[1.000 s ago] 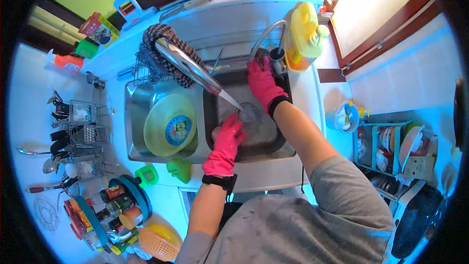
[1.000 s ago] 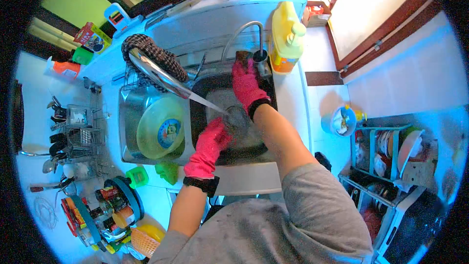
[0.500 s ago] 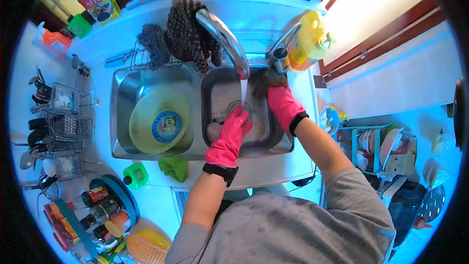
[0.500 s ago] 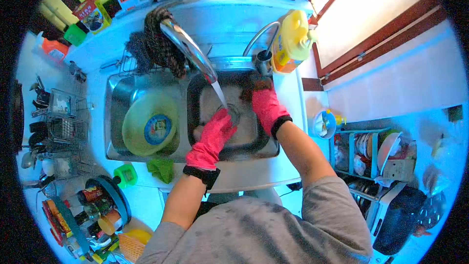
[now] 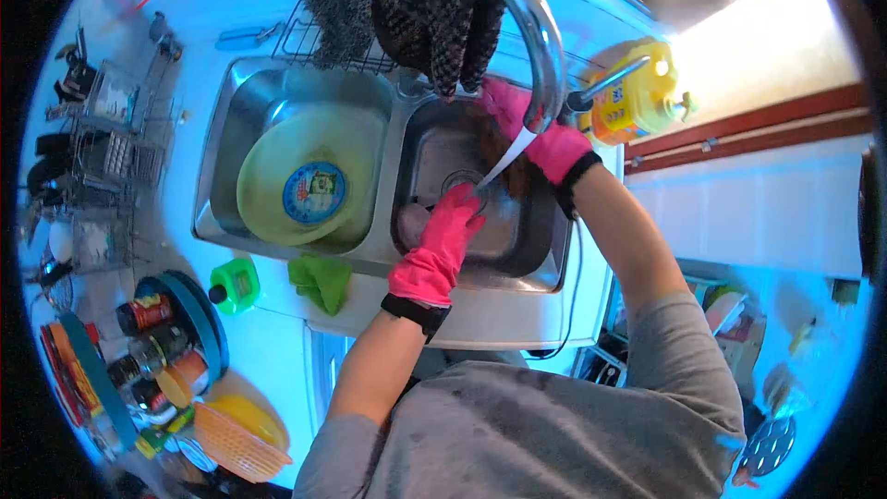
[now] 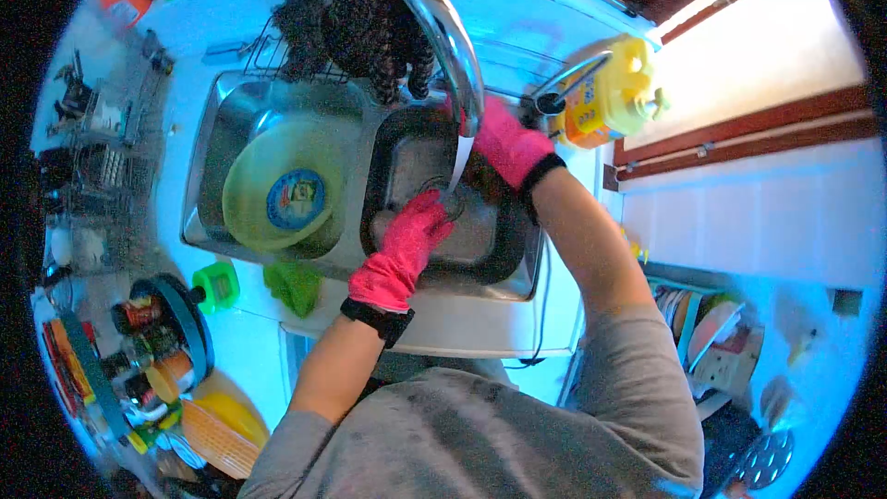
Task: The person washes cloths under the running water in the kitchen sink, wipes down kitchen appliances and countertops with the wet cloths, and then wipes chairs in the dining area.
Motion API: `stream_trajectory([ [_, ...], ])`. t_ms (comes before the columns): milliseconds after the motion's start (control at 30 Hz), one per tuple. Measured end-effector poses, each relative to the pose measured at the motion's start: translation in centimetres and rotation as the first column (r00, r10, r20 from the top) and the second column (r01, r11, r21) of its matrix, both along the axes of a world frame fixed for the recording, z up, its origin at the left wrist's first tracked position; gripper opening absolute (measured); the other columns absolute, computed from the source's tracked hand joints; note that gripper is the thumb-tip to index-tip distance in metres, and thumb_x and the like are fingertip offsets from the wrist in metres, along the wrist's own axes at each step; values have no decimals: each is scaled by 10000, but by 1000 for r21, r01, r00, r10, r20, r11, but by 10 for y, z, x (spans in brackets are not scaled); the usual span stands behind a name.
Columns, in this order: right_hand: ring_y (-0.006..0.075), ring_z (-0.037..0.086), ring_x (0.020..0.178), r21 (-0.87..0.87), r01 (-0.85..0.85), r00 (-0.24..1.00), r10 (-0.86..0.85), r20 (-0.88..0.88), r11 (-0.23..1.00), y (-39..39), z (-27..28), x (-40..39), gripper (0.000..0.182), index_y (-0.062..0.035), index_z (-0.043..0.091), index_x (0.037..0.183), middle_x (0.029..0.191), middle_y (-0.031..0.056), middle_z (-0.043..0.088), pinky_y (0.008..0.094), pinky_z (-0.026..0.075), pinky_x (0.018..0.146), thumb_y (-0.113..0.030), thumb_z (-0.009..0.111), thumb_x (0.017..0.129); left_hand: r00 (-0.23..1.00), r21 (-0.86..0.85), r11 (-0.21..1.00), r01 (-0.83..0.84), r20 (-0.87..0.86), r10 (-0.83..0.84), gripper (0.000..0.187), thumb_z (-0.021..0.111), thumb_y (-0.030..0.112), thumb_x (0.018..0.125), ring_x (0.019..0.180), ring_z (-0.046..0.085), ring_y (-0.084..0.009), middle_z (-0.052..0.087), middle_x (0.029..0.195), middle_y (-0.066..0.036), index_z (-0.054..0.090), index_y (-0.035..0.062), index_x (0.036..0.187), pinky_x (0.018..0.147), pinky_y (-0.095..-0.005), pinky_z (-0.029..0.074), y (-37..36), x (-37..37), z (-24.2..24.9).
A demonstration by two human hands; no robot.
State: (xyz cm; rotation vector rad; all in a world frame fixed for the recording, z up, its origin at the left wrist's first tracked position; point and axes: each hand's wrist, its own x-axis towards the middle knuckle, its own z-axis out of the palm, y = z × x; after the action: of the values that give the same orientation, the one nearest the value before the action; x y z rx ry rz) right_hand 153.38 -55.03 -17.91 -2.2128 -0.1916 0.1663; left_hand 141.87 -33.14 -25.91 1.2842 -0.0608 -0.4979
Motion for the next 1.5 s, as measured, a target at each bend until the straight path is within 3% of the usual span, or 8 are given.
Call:
stream_trajectory([
  [167,317,512,1177,-182,8,999,-15,-39,983,11,7,1,364,-34,502,1259,1271,178,534,395,410,976,-227,422,961,886,441,897,26,406,-225,436,619,133,862,1080,542,-283,502,1227,-133,485,36,1265,907,-384,487,-9,-5,-1],
  [233,329,503,1178,-283,182,981,-156,111,942,-13,-22,-13,367,-53,505,1258,1298,191,504,401,400,993,-215,452,933,866,-285,921,-267,-489,100,441,622,115,855,1086,539,-296,502,1220,-135,477,32,1264,905,-390,488,-29,-6,20],
  [333,313,559,1080,-516,230,972,-174,155,825,-36,-52,-44,317,-52,545,1178,1145,177,586,400,439,933,-221,495,914,937,-212,971,-112,-347,33,463,604,96,859,1094,531,-295,496,1227,-124,449,32,1291,897,-387,494,-45,0,8],
  [433,279,621,968,-632,-460,887,296,-354,623,-26,-44,-83,295,-43,558,1150,974,147,642,377,494,827,-224,512,921,895,-138,984,-113,-444,40,484,580,80,865,1132,512,-269,507,1219,-133,418,27,1318,925,-379,479,-55,1,20],
  [533,236,651,788,57,-239,971,239,4,969,3,-1,-99,237,-60,584,1088,838,110,649,341,522,695,-199,542,902,954,234,950,206,-265,-141,514,589,87,860,1167,499,-242,506,1257,-130,408,37,1338,964,-361,447,-48,13,59],
  [600,164,625,751,541,52,889,208,-409,840,15,62,-100,213,-66,587,1071,835,90,637,291,517,663,-205,550,915,975,338,916,217,-117,-188,485,593,110,868,1137,512,-220,528,1231,-117,434,42,1320,961,-345,439,-41,16,78],
  [800,124,599,879,786,-21,961,229,-155,618,2,130,-95,247,-37,572,1088,953,54,626,276,525,725,-230,566,934,957,247,968,33,273,-102,351,614,183,898,966,574,-158,617,1078,-61,556,42,1214,887,-302,448,-22,21,112],
  [1500,224,619,841,603,197,962,-271,32,773,-9,50,-82,178,-28,637,991,936,126,655,346,487,745,-137,619,852,955,623,749,-223,295,39,292,621,227,896,815,582,-134,662,939,-47,648,1,1078,780,-278,466,3,50,187],
])
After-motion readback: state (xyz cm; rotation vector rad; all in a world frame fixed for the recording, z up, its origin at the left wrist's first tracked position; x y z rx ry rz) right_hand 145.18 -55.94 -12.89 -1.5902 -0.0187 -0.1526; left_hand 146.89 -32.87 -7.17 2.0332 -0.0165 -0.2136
